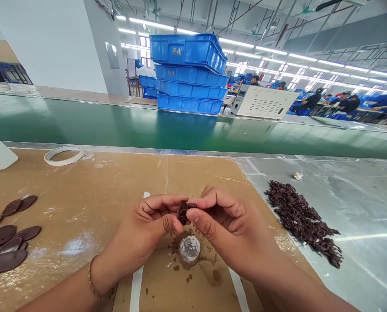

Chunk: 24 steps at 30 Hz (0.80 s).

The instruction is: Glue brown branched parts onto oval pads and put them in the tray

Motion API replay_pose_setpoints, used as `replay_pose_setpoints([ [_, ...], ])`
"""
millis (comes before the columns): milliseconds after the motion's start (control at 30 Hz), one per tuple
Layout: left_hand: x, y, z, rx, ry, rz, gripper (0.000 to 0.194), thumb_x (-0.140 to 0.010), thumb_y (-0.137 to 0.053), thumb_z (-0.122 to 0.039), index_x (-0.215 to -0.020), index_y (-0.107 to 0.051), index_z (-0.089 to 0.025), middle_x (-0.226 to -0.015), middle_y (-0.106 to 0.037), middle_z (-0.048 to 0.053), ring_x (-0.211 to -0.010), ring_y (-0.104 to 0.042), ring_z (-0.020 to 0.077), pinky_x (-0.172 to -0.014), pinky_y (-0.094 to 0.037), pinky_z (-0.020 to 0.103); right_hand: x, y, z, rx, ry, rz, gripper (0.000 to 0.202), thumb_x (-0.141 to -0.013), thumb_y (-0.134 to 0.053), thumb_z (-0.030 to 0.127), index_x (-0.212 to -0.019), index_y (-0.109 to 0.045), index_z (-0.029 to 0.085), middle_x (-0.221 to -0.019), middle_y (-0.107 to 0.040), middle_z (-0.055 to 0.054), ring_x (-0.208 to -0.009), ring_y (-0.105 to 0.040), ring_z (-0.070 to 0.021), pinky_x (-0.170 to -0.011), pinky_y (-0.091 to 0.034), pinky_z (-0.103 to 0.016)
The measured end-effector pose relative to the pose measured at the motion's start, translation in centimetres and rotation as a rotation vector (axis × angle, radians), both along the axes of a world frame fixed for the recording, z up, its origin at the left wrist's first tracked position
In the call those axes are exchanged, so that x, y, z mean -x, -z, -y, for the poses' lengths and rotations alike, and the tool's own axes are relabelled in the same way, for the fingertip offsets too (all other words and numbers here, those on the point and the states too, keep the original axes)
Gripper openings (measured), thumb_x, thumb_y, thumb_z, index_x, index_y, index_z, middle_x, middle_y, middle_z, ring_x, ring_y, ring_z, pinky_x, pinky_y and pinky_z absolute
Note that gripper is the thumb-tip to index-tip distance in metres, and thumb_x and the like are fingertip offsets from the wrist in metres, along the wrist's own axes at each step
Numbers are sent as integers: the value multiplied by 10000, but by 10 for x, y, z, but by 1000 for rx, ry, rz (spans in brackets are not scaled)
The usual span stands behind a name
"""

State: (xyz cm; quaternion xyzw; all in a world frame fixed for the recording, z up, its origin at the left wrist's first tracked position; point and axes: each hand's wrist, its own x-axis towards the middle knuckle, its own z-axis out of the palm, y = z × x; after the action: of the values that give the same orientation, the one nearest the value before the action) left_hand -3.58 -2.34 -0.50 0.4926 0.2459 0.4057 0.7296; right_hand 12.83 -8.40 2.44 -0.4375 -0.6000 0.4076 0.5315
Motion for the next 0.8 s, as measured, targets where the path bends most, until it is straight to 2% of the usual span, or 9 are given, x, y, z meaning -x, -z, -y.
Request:
replay_pose_setpoints([
  [100,1,3,0,-18,11,-38,110,-736,-821,-276,-845,-807,-292,-752,-755,14,-713,-654,108,-731,-545,193,-1,0,1,85,-47,-58,135,-925,-643,321,-851,-588,223,-763,-624,25,-693,-563,-102,-601,-449,-232],
  [233,0,3,0,-15,-16,-61,155,-698,-847,-292,-841,-800,-251,-728,-751,29,-683,-652,131,-709,-546,225,-2,-2,3,167,-78,-94,173,-928,-636,357,-845,-568,221,-768,-651,17,-712,-577,-118,-570,-436,-235],
  [300,0,3,0,-22,-21,-69,164,-704,-844,-299,-854,-798,-253,-691,-737,20,-664,-645,128,-708,-541,227,-1,-3,3,162,-74,-101,163,-927,-634,354,-849,-575,223,-776,-666,13,-695,-568,-117,-532,-415,-227],
  [433,1,4,1,-20,-24,-88,135,-717,-834,-294,-840,-797,-253,-772,-756,26,-731,-667,146,-752,-543,240,0,-5,2,145,-60,-77,130,-918,-633,334,-855,-601,224,-768,-679,8,-604,-509,-102,-458,-359,-216],
  [533,1,4,0,-7,-32,-89,170,-711,-838,-285,-873,-797,-257,-717,-747,25,-720,-672,159,-754,-550,260,1,-5,3,132,-51,-48,118,-912,-632,330,-857,-608,229,-760,-681,12,-564,-469,-94,-439,-338,-215],
  [600,1,4,0,-6,-31,-90,168,-713,-836,-272,-875,-797,-258,-757,-761,29,-745,-681,163,-762,-552,260,1,-5,4,125,-44,-36,112,-913,-625,330,-855,-607,236,-754,-680,18,-562,-462,-93,-439,-333,-214],
  [700,2,3,1,-17,-26,-95,62,-720,-831,-261,-761,-790,-239,-919,-778,36,-826,-691,164,-784,-548,238,1,-6,4,123,-30,-22,122,-915,-619,337,-843,-606,239,-756,-680,22,-559,-456,-93,-447,-342,-217],
  [800,2,2,1,-18,-21,-100,61,-726,-827,-266,-712,-783,-226,-933,-778,37,-861,-691,166,-790,-545,223,1,-7,3,118,-11,3,121,-910,-624,336,-839,-612,239,-761,-679,23,-562,-460,-94,-456,-353,-221],
])
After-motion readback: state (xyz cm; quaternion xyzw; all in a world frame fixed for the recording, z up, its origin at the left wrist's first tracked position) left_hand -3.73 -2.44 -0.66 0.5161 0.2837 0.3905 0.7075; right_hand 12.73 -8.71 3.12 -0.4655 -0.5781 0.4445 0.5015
